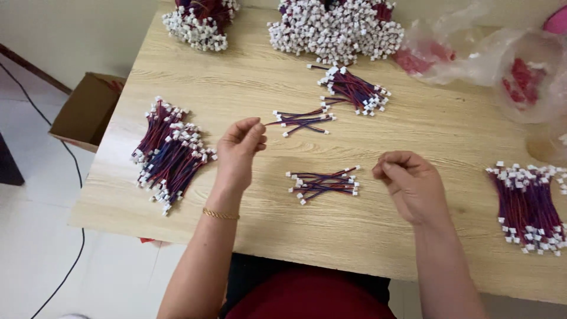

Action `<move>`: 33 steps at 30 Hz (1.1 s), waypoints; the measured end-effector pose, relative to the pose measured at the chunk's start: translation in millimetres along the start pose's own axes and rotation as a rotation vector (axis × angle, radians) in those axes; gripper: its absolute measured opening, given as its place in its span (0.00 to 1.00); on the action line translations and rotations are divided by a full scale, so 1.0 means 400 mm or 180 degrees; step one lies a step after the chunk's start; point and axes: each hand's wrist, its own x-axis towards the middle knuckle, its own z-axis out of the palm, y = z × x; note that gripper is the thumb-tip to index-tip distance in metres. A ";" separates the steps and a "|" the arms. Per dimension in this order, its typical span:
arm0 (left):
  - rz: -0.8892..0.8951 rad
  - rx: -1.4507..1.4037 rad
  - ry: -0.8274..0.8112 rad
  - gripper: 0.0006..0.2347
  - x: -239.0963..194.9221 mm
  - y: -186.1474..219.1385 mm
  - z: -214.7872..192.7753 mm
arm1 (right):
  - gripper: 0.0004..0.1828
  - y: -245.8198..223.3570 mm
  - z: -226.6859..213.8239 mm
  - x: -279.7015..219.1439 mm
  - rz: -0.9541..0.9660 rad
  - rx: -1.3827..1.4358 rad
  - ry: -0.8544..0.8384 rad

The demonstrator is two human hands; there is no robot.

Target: The person repeatedly picks a short multi-colored wire with white connectors and a small red plastic piece from a table, then joins them by hand. The finished units are placed into a growing pile on the table. The person continues this cycle throughout the clip.

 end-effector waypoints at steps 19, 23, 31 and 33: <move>-0.0574 -0.0470 -0.0530 0.09 -0.203 -0.099 0.105 | 0.11 -0.039 0.251 -0.098 -0.0189 -0.0826 -0.0646; -0.0467 -0.0378 -0.0556 0.12 -0.202 -0.097 0.100 | 0.08 -0.076 0.261 -0.090 -0.1476 -0.2255 -0.0636; -0.0528 -0.0496 -0.0694 0.12 -0.219 -0.078 0.096 | 0.08 -0.071 0.251 -0.072 -0.2293 -0.3244 -0.0762; -0.0534 -0.0500 -0.0839 0.12 -0.224 -0.065 0.099 | 0.09 -0.063 0.244 -0.071 -0.1824 -0.3033 -0.0965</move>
